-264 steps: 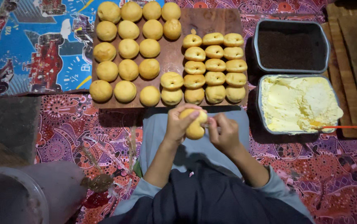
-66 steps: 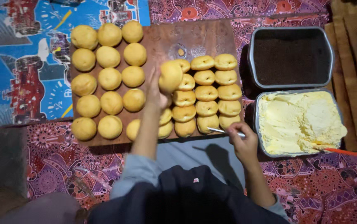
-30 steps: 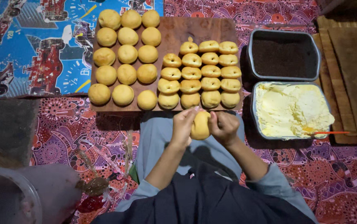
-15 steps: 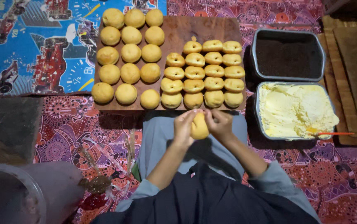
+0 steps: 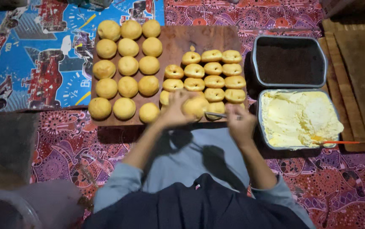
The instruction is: The person uses a small metal tool to poke holes in round baked buns and then fills them with a dark paste from a piping bag. The buns are arranged on a wooden board, and the person works one at a time, placing each filled bun back in its spot.
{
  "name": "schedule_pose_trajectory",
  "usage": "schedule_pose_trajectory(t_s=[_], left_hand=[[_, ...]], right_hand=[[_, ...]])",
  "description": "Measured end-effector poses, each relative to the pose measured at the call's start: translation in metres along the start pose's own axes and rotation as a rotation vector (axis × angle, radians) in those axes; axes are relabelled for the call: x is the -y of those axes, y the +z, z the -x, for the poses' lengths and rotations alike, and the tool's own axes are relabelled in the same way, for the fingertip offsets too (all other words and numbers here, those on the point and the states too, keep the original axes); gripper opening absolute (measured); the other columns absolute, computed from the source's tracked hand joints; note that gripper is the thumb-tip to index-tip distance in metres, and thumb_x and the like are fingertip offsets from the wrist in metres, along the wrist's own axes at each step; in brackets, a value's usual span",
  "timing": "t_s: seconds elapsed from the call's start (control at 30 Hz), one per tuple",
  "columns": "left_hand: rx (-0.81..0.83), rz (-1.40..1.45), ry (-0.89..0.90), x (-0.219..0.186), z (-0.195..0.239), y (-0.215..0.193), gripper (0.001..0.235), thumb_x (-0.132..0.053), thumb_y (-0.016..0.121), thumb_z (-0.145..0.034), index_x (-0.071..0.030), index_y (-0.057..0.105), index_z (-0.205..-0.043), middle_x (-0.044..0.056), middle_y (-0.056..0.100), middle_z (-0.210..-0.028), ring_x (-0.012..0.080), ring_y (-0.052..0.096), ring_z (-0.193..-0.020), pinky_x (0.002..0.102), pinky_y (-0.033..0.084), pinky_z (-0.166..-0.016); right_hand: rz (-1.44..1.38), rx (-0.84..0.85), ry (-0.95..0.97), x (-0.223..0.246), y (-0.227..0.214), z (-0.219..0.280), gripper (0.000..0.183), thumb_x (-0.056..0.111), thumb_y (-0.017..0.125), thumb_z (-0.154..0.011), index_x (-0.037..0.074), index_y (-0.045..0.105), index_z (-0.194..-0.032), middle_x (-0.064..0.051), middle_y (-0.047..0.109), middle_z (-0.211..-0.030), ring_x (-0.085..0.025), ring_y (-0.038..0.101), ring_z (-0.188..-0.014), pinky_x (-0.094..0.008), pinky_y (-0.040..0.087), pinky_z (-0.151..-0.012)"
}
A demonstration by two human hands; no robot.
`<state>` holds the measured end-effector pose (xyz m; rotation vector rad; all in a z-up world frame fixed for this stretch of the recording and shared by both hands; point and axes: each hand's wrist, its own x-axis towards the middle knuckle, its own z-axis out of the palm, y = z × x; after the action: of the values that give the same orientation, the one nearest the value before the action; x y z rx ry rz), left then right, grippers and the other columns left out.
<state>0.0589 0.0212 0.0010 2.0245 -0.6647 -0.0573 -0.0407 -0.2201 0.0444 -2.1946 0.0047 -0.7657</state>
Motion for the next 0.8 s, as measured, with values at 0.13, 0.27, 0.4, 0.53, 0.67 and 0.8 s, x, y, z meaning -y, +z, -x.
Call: schedule_pose_trajectory(t_s=[0.13,0.27,0.4,0.53,0.67,0.8], left_hand=[[-0.131,-0.229,0.205,0.077,-0.099,-0.067,0.063,-0.019,0.087,-0.070,-0.013,0.063,-0.128,0.014,0.057,-0.132,0.0322,0.049,-0.128,0.047,0.038,-0.108],[0.079,0.125,-0.253,0.141,-0.165,-0.087,0.053,-0.009,0.071,-0.072,-0.013,0.060,-0.123,0.011,0.061,-0.110,0.0278,0.058,-0.095,0.044,0.046,-0.079],[0.155,0.329,-0.533,0.190,-0.186,-0.064,0.048,-0.001,0.058,-0.074,-0.014,0.056,-0.120,0.008,0.062,-0.088,0.0223,0.060,-0.062,0.040,0.048,-0.049],[0.205,0.275,-0.548,0.223,-0.188,-0.052,0.049,-0.001,0.056,-0.078,-0.016,0.053,-0.125,0.009,0.060,-0.085,0.0211,0.058,-0.062,0.037,0.047,-0.050],[0.003,0.171,-0.105,0.244,-0.164,-0.047,0.047,0.003,0.058,-0.082,-0.005,0.061,-0.128,0.010,0.061,-0.120,0.0212,0.063,-0.106,0.036,0.055,-0.086],[-0.522,0.156,-0.046,0.262,-0.109,-0.072,0.036,0.003,0.055,-0.093,-0.003,0.063,-0.128,0.013,0.068,-0.122,0.0210,0.066,-0.117,0.034,0.053,-0.102]], right_hand=[[-0.487,-0.170,0.426,-0.019,-0.042,-0.012,0.030,0.018,0.065,-0.106,0.001,0.063,-0.082,0.002,0.053,-0.068,-0.006,0.043,-0.058,-0.022,0.032,-0.052],[-0.491,-0.259,0.532,-0.039,-0.063,-0.004,0.029,0.017,0.066,-0.105,0.002,0.062,-0.081,0.003,0.053,-0.067,-0.004,0.045,-0.055,-0.021,0.033,-0.049],[-0.442,-0.354,0.698,-0.057,-0.073,0.011,0.026,0.018,0.068,-0.102,0.004,0.063,-0.081,0.003,0.055,-0.068,-0.005,0.047,-0.053,-0.022,0.036,-0.047],[-0.375,-0.379,0.778,-0.070,-0.083,0.029,0.026,0.019,0.068,-0.101,0.004,0.064,-0.080,0.003,0.058,-0.068,-0.007,0.052,-0.053,-0.023,0.040,-0.049],[-0.250,-0.293,0.871,-0.075,-0.087,0.045,0.028,0.021,0.067,-0.102,0.004,0.066,-0.081,-0.001,0.055,-0.058,-0.009,0.047,-0.049,-0.025,0.033,-0.046],[-0.306,-0.302,0.842,-0.078,-0.087,0.061,0.028,0.019,0.067,-0.102,0.003,0.065,-0.079,0.000,0.053,-0.059,-0.008,0.046,-0.050,-0.025,0.032,-0.048]])
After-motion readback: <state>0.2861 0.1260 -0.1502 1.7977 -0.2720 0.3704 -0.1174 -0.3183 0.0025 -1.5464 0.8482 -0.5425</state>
